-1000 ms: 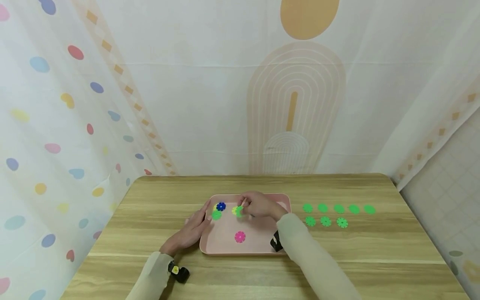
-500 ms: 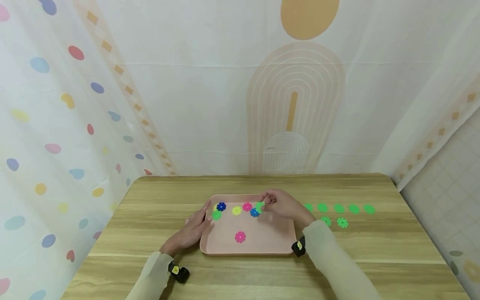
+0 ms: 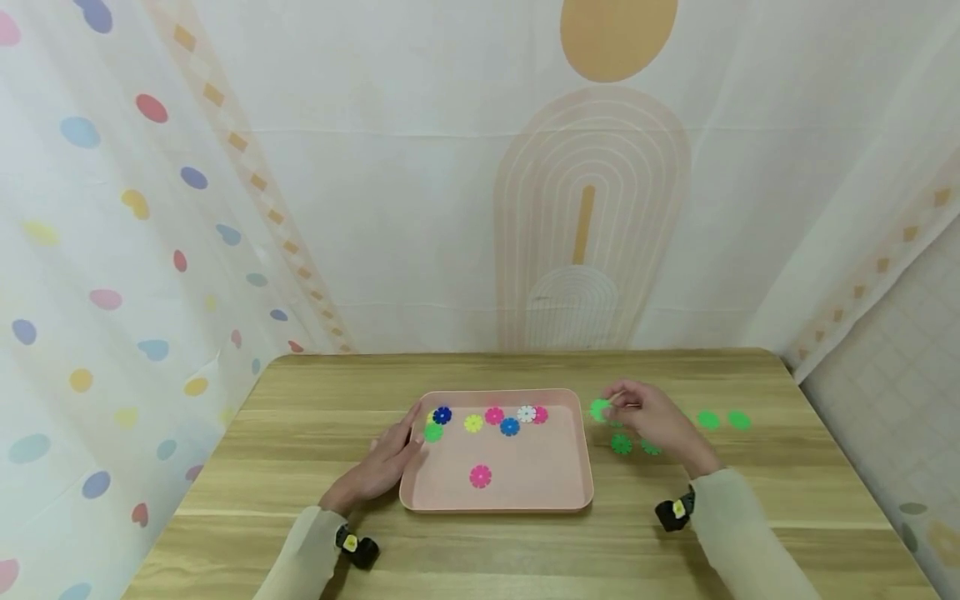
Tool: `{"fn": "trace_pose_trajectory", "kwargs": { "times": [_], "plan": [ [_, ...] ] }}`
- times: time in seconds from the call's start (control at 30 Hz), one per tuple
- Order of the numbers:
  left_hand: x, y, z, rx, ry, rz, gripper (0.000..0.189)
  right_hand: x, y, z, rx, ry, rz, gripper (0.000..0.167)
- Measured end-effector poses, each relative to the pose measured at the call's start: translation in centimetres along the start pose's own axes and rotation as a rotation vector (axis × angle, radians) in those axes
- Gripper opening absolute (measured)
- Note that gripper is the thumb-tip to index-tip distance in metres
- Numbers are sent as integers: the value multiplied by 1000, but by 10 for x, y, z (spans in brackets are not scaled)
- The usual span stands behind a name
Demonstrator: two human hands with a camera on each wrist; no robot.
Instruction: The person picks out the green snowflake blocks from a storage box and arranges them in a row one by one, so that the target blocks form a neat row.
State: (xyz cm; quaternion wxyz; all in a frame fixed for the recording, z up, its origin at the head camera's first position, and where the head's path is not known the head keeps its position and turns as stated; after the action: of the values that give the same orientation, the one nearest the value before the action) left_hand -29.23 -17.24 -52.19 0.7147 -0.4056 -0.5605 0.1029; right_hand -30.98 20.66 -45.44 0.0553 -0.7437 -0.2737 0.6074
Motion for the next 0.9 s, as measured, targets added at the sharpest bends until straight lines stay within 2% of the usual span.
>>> {"fn": "trace_pose_trajectory", "kwargs": {
  "times": [0.3,0.43,0.57,0.9],
  "plan": [
    [-3,2,-1,1,-7,-10,66,46,-51,-29,139,50,27,30],
    [-2,2,0,3,8,-6,66,65,-68,-43,191,41,44,21],
    [-2,2,0,9,10,-3,66,84,-82,-55,213,69,55,13],
    [-1,1,0,19,22,-2,65,120,-94,-66,242,221,-54,35]
  ]
}}
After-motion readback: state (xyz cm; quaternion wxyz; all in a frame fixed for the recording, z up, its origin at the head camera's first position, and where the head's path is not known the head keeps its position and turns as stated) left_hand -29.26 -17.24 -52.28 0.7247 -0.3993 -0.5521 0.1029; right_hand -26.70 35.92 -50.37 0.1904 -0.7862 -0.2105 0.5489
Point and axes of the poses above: each hand's wrist, its own z-axis towards the middle knuckle, its own y-axis out of the palm, x = y × z, the point moved 10 cm from there along z, towards the middle knuckle, and after that the axes turned 13 degrees about y, right-handed, at the moved point
